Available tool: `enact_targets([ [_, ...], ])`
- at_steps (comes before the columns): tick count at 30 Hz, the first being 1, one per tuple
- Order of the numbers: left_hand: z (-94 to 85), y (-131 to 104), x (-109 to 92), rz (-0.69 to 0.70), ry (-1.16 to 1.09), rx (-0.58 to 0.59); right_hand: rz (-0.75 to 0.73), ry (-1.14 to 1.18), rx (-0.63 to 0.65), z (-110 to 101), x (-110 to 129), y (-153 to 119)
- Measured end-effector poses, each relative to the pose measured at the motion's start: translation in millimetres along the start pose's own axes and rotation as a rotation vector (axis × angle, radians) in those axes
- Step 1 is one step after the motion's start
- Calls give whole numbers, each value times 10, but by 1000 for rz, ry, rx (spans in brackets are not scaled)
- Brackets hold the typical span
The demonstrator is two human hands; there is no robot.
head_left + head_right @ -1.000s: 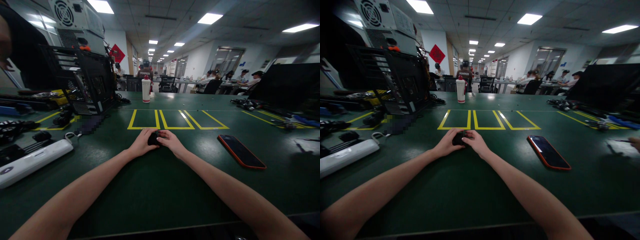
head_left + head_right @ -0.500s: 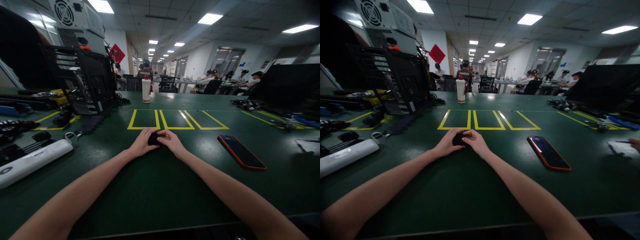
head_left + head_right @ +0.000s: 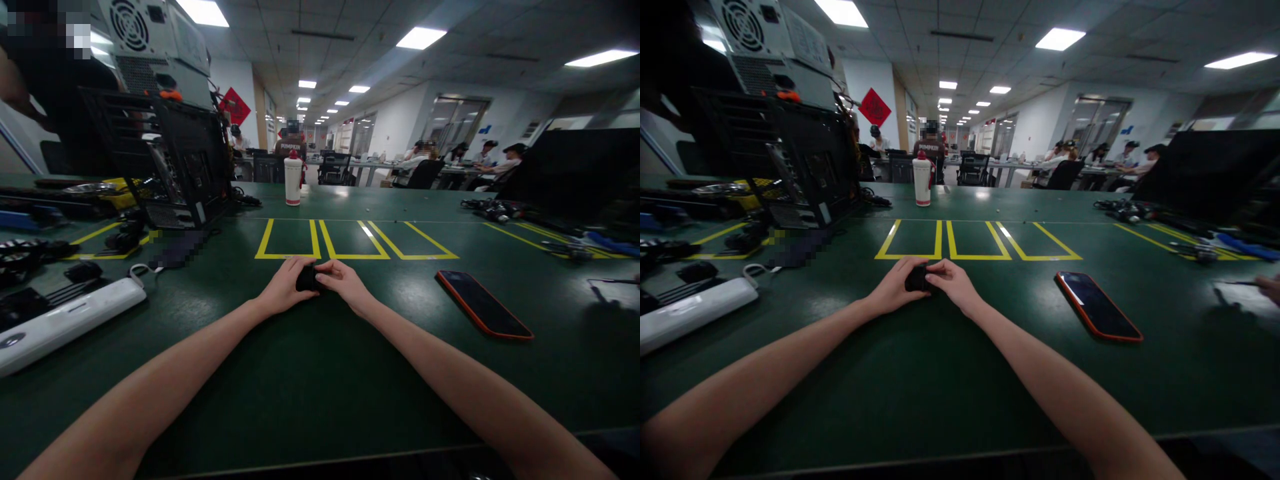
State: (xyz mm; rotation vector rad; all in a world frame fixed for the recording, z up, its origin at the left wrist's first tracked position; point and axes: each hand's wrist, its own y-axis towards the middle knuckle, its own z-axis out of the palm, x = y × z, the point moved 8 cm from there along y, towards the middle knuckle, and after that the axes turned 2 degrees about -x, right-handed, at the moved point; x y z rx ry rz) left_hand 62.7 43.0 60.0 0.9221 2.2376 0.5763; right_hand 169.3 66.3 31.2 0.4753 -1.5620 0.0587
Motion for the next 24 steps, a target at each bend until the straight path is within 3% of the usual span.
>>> enact_targets([
  [5, -4, -1, 0, -3, -9, 1, 38, -25, -23, -38, -65, 39],
  [12, -13, -9, -1, -6, -3, 3, 32, 58, 79, 31, -43, 23],
  [19, -10, -3, -1, -4, -10, -2, -1, -35, 6, -26, -15, 26],
  [24, -1, 0, 5, 3, -9, -3, 64, -19, 24, -23, -74, 59],
])
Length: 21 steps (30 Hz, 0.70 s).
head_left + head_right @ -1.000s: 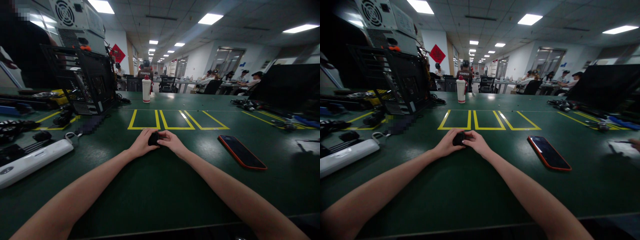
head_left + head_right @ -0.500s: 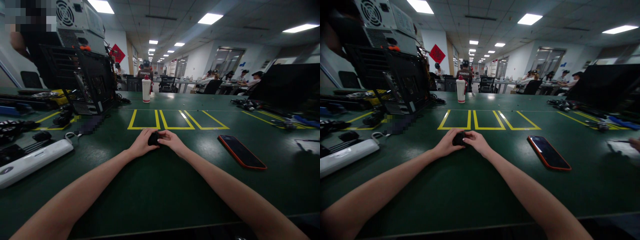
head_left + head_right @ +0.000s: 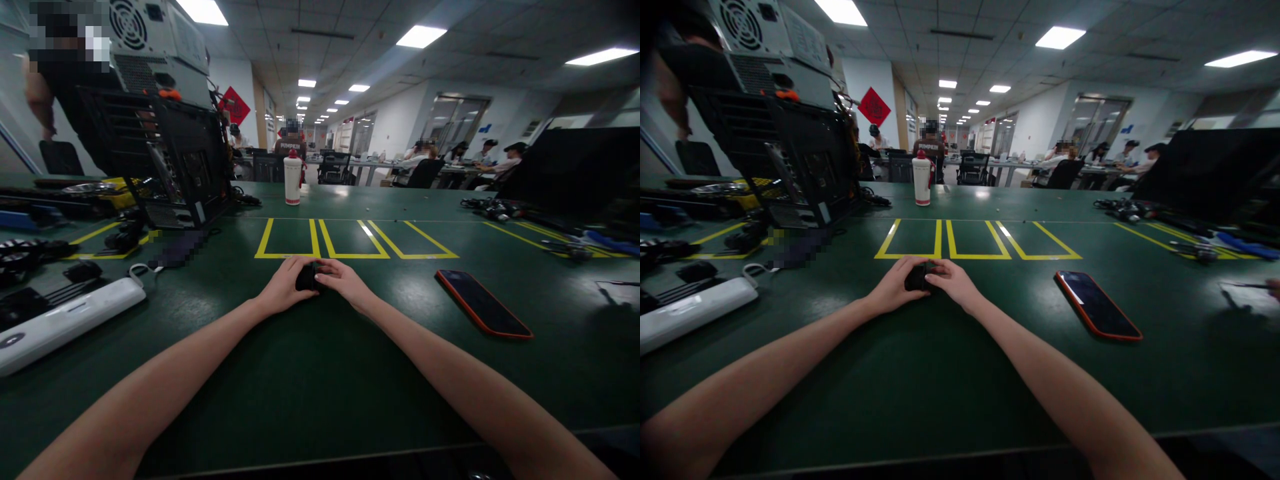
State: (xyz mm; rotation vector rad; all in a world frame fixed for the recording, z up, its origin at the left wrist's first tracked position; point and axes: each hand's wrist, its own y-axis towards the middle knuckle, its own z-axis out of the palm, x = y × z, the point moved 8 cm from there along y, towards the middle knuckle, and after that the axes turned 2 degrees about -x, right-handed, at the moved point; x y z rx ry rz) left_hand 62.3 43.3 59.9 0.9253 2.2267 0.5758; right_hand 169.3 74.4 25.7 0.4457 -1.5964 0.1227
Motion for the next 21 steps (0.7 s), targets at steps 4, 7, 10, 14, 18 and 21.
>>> enact_targets([
  [4, 1, -4, 7, -7, 5, 0, -15, 26, 72, 53, 42, -10],
  [7, -5, -5, -1, -5, 6, 3, -43, 25, 68, 60, 93, -32],
  [10, -13, -3, -8, -3, -2, 2, -80, -18, 20, 39, 137, -38],
  [14, -14, -1, -14, -2, -10, 1, -96, -20, -17, 18, 136, -18],
  [18, -14, -6, -14, -9, -15, 2, -27, -24, -5, 11, 59, 0],
  [21, -14, -8, -15, -11, -13, 5, -26, -25, 44, 45, 58, -16],
])
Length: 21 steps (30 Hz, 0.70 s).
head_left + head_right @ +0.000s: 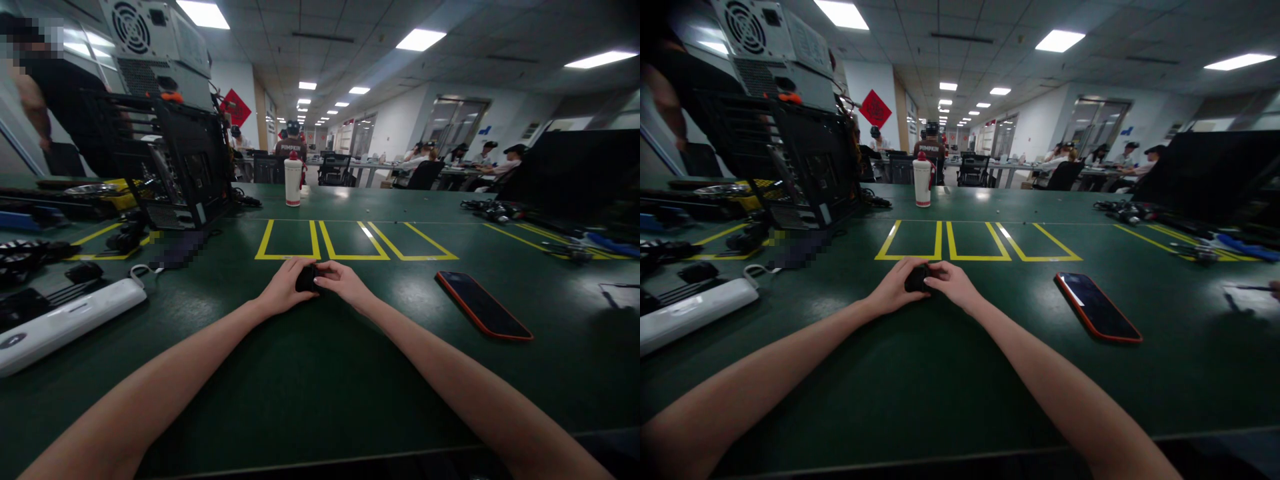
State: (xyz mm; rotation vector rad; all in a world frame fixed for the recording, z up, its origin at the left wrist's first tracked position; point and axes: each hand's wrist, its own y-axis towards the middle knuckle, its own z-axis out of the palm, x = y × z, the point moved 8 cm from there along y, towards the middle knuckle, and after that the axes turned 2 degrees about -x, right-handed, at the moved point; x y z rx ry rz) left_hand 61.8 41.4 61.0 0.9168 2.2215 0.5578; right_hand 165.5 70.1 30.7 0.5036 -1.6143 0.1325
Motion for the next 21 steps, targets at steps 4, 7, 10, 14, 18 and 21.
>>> enact_targets([
  [4, -1, 3, 3, -7, 8, 3, -37, 32, -3, 15, 34, -27],
  [7, 4, 7, 5, -3, 13, 3, -60, 9, -46, -3, 45, -23],
  [10, 9, 8, 10, 4, 14, -4, -41, -3, -86, -33, 16, -2],
  [14, 18, 3, 17, 6, 19, -4, 7, 7, -50, -14, -28, 2],
  [18, 10, 1, 10, 5, 22, -7, -7, 52, -8, 22, 6, -38],
  [21, 6, 5, 8, -1, 19, -3, -36, 46, -25, 14, 35, -52],
])
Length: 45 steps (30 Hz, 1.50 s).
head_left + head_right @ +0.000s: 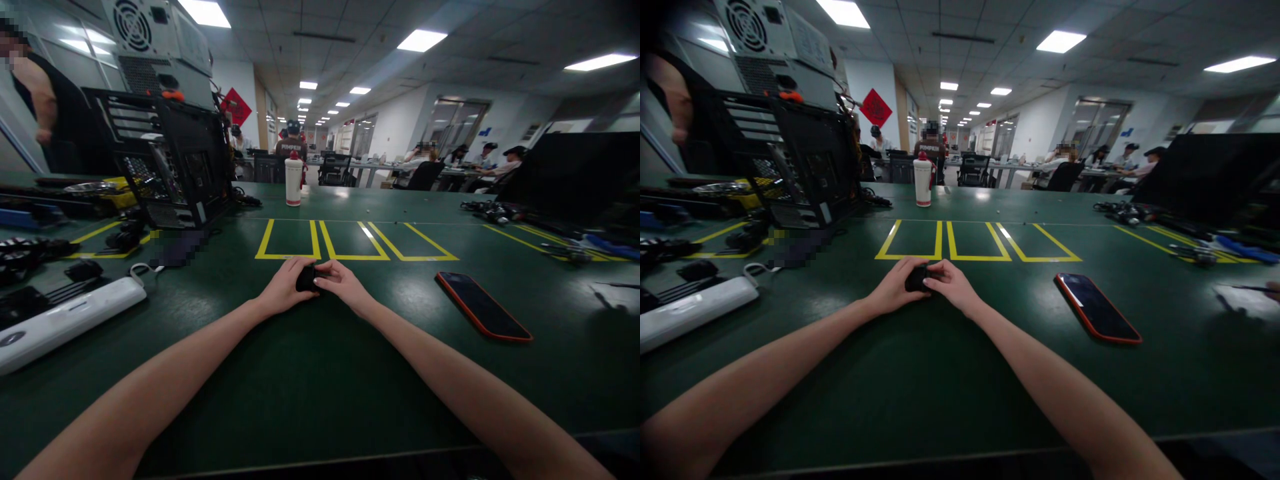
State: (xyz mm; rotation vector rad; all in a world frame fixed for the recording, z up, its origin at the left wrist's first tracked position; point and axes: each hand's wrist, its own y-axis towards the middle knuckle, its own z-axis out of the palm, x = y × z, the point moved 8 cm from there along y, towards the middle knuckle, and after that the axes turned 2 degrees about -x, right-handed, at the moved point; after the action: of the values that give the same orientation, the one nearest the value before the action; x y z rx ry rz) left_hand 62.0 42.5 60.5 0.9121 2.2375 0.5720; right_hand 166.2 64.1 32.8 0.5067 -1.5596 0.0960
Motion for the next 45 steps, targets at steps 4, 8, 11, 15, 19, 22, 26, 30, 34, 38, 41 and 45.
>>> enact_targets([
  [4, 0, 5, -1, -2, -5, 3, -21, -54, -52, -53, -11, 29],
  [8, 0, 3, -5, 4, -7, 3, 65, -50, -29, -60, -94, 56],
  [11, -5, -1, -6, 3, -7, -1, 55, -11, 24, -27, -73, 47],
  [15, -8, -3, -10, 0, -4, 0, 26, 49, 67, 7, -28, 23],
  [19, -3, 1, -4, -5, -6, -2, -3, -6, 15, -21, -10, 32],
  [22, -2, 3, -3, 0, -12, -8, -18, -35, -40, -54, -8, 49],
  [26, -3, -1, -6, -3, -13, -1, 54, -25, -19, -46, -65, 62],
  [30, -10, -4, -10, -4, -8, 1, 47, 33, 32, -15, -53, 44],
  [34, -8, -3, -2, 0, -5, -4, 15, 45, 14, -10, -15, 12],
  [38, -4, -1, 6, 3, -7, -6, -13, -10, -58, -30, 23, -5],
  [41, -5, 0, 6, 0, -5, -2, 8, -10, -74, -35, 2, 1],
  [45, -9, -3, -4, 4, -7, 1, 66, -34, -23, -19, -61, 19],
])
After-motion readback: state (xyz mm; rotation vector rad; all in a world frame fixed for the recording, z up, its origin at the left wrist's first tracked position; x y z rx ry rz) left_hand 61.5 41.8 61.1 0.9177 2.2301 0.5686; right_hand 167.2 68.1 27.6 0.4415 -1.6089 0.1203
